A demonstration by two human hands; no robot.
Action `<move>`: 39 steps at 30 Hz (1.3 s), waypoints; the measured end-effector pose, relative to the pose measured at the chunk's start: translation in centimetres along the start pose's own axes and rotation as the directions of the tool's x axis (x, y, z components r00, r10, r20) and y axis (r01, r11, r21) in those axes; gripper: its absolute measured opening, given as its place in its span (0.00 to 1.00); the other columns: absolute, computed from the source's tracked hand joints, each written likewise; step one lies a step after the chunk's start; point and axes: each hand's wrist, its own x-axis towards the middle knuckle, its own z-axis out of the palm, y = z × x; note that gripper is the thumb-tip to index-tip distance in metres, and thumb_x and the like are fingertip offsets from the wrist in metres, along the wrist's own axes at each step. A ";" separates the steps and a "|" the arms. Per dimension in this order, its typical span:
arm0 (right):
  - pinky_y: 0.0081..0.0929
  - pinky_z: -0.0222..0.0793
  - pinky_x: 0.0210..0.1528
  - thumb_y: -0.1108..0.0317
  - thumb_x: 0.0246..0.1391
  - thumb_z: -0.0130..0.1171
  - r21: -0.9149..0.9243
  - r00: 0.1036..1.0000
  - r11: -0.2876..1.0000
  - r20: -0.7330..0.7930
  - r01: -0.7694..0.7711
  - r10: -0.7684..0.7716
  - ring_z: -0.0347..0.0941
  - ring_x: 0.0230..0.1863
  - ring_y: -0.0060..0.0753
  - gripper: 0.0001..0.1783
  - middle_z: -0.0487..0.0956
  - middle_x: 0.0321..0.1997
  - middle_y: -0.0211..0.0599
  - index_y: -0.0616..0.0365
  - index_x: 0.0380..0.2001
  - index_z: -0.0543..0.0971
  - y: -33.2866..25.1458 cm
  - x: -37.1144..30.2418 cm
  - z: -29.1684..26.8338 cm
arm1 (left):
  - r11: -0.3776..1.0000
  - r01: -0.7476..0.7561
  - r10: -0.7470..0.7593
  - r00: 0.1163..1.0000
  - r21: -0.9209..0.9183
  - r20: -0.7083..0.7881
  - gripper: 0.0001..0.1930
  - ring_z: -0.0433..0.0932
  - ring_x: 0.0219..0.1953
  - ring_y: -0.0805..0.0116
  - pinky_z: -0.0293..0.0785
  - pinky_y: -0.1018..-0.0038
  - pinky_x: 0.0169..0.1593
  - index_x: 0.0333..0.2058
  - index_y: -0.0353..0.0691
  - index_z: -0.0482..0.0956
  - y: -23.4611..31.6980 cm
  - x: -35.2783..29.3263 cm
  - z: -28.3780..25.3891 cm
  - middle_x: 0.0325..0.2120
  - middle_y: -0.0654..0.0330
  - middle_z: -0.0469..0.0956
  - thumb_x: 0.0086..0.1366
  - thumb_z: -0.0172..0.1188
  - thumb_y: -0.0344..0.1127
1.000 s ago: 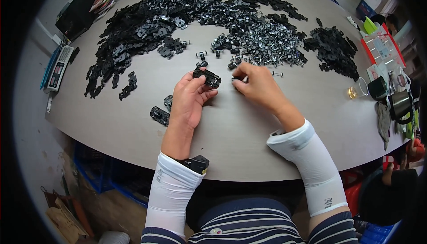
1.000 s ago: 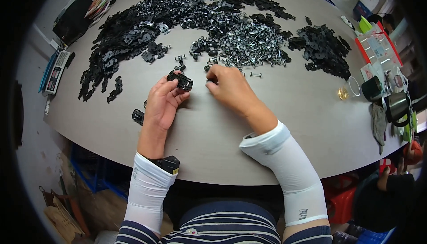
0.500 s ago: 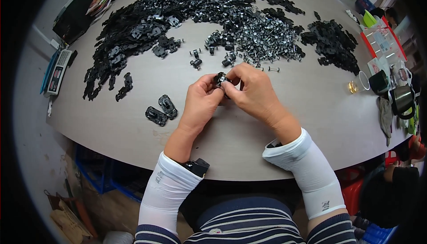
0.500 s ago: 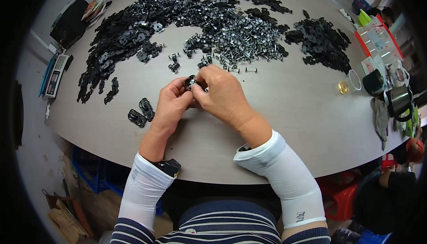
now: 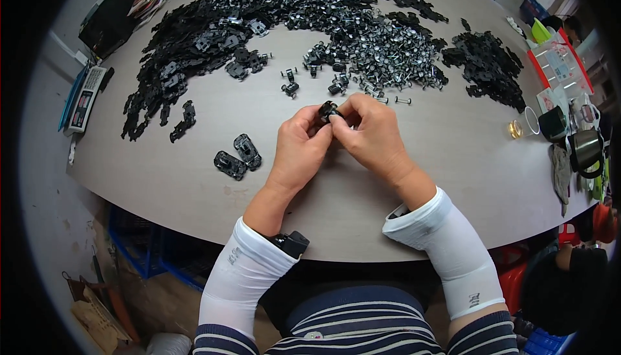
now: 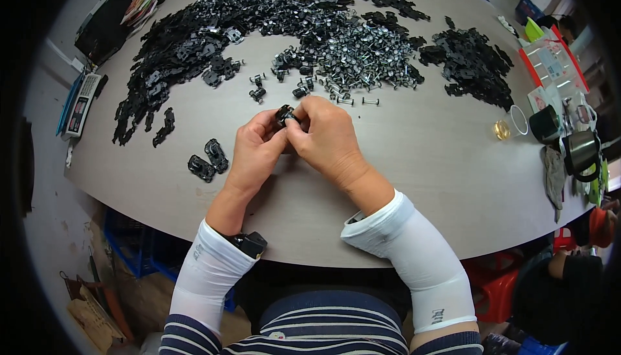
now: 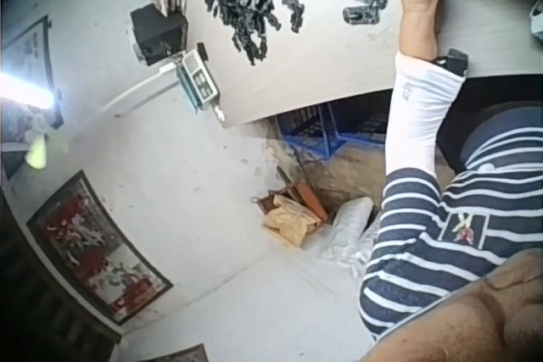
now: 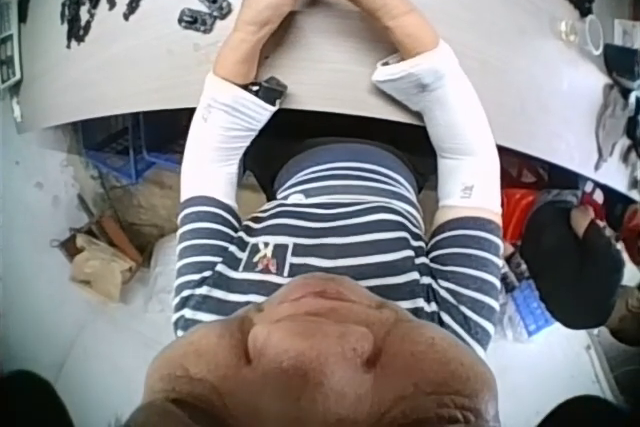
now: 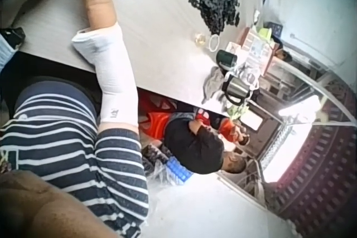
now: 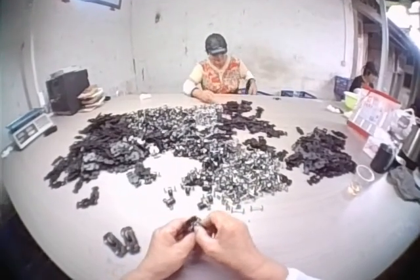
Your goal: Assembling small black plastic components at a workbench.
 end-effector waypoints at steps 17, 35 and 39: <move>0.36 0.72 0.29 0.71 0.49 0.63 0.092 0.996 0.994 -0.063 -0.062 0.068 0.77 0.25 0.44 0.07 0.79 0.26 0.43 0.62 0.25 0.75 -0.5 -0.4 0.5 | 0.998 -0.029 0.028 0.999 -0.049 -0.019 0.12 0.78 0.35 0.77 0.76 0.79 0.38 0.45 0.31 0.76 0.9 -0.4 0.3 0.36 0.61 0.80 0.63 0.56 0.24; 0.33 0.74 0.36 0.71 0.50 0.62 -0.202 0.993 0.975 0.057 -0.090 0.104 0.79 0.30 0.40 0.05 0.82 0.31 0.41 0.60 0.30 0.82 6.0 1.6 -6.3 | 0.933 0.121 -0.046 0.974 0.340 -0.222 0.11 0.73 0.28 0.78 0.71 0.79 0.33 0.42 0.31 0.78 3.6 -4.4 -12.6 0.29 0.65 0.78 0.65 0.60 0.33; 0.39 0.73 0.41 0.72 0.51 0.60 -0.249 0.983 0.968 0.178 -0.009 0.055 0.77 0.39 0.46 0.03 0.79 0.34 0.41 0.59 0.29 0.80 5.1 1.0 -4.2 | 0.619 0.132 0.145 0.950 0.775 -0.277 0.18 0.75 0.36 0.64 0.73 0.70 0.43 0.48 0.30 0.77 3.9 -4.1 -14.0 0.37 0.55 0.77 0.61 0.63 0.33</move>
